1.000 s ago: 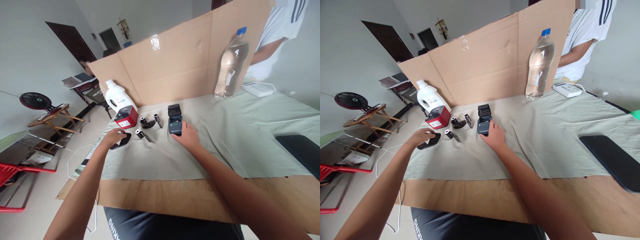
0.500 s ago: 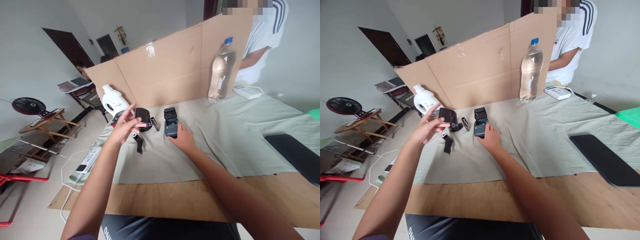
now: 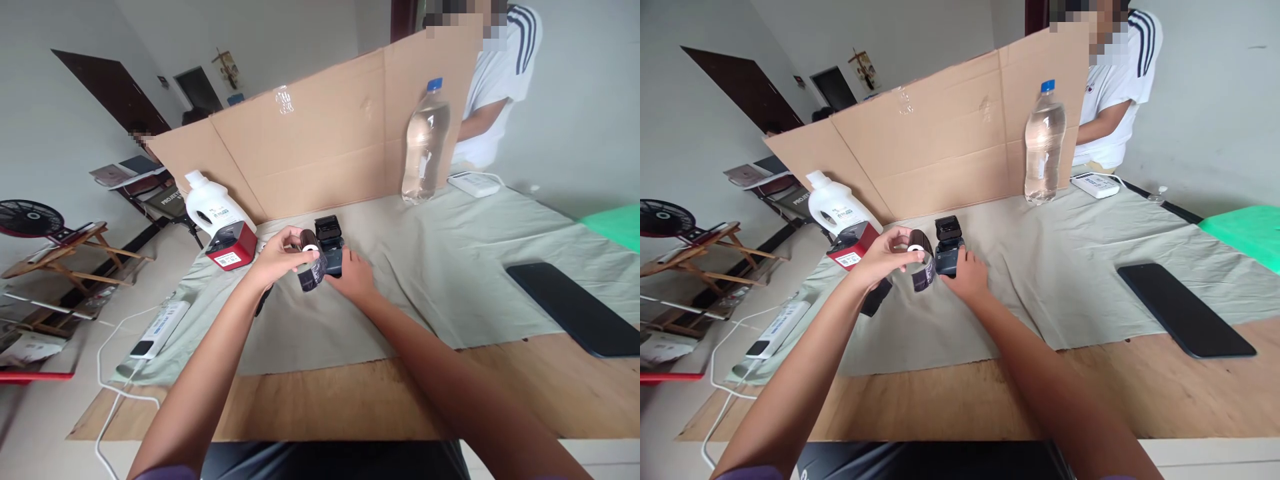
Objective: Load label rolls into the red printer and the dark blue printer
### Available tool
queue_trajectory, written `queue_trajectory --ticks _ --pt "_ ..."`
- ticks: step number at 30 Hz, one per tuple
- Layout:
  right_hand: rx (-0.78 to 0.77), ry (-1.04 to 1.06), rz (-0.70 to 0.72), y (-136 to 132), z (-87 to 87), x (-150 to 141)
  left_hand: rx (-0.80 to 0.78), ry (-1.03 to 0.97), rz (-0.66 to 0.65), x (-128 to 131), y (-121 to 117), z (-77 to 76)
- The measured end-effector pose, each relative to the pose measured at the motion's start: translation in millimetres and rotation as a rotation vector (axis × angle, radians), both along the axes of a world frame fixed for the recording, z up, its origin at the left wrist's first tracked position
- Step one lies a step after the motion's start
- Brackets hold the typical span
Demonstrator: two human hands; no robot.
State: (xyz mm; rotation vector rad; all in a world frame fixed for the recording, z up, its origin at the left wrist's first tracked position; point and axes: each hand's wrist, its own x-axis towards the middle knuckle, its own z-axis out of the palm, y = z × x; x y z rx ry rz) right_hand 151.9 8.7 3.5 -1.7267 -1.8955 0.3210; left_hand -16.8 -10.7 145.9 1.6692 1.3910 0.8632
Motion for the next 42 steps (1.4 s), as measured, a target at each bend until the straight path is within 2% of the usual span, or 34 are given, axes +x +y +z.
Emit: queue_trajectory --ticks 3,7,13,16,19,24,29,32,37,40,42 --pt "-0.001 -0.005 -0.002 -0.2 1.0 -0.7 0.034 0.173 0.062 3.8 11.7 -1.1" --pt "0.002 -0.019 -0.012 0.3 0.4 -1.8 -0.050 0.379 0.117 12.2 40.6 -6.2" --pt "0.000 -0.022 -0.016 1.6 -2.5 -1.3 -0.090 0.753 0.145 45.2 85.1 -18.2" --pt "0.002 -0.020 -0.020 1.8 -3.3 -1.0 -0.087 0.867 0.198 60.3 101.2 -26.3" --pt "0.005 -0.018 -0.026 1.9 -3.5 -1.1 -0.062 0.905 0.211 68.8 112.7 -35.6" --pt "0.007 -0.010 -0.019 2.4 -3.7 -1.0 -0.028 0.932 0.155 75.1 123.4 -51.2" --pt "-0.004 -0.007 -0.013 3.7 -4.7 -0.9 -0.024 0.946 0.231 79.7 130.2 -63.2" --pt "-0.009 -0.003 -0.004 4.0 -4.5 -0.8 -0.023 0.938 0.226 80.7 131.8 -67.1" --pt "-0.017 0.005 -0.005 3.1 -2.1 -0.3 0.012 0.907 0.188 77.2 130.7 -72.8" --pt "-0.020 0.003 -0.002 1.9 -0.4 0.3 0.096 0.858 0.185 70.1 130.9 -77.2" --pt "-0.022 0.001 -0.004 1.2 0.2 0.7 0.160 0.813 0.138 63.1 132.0 -79.4"
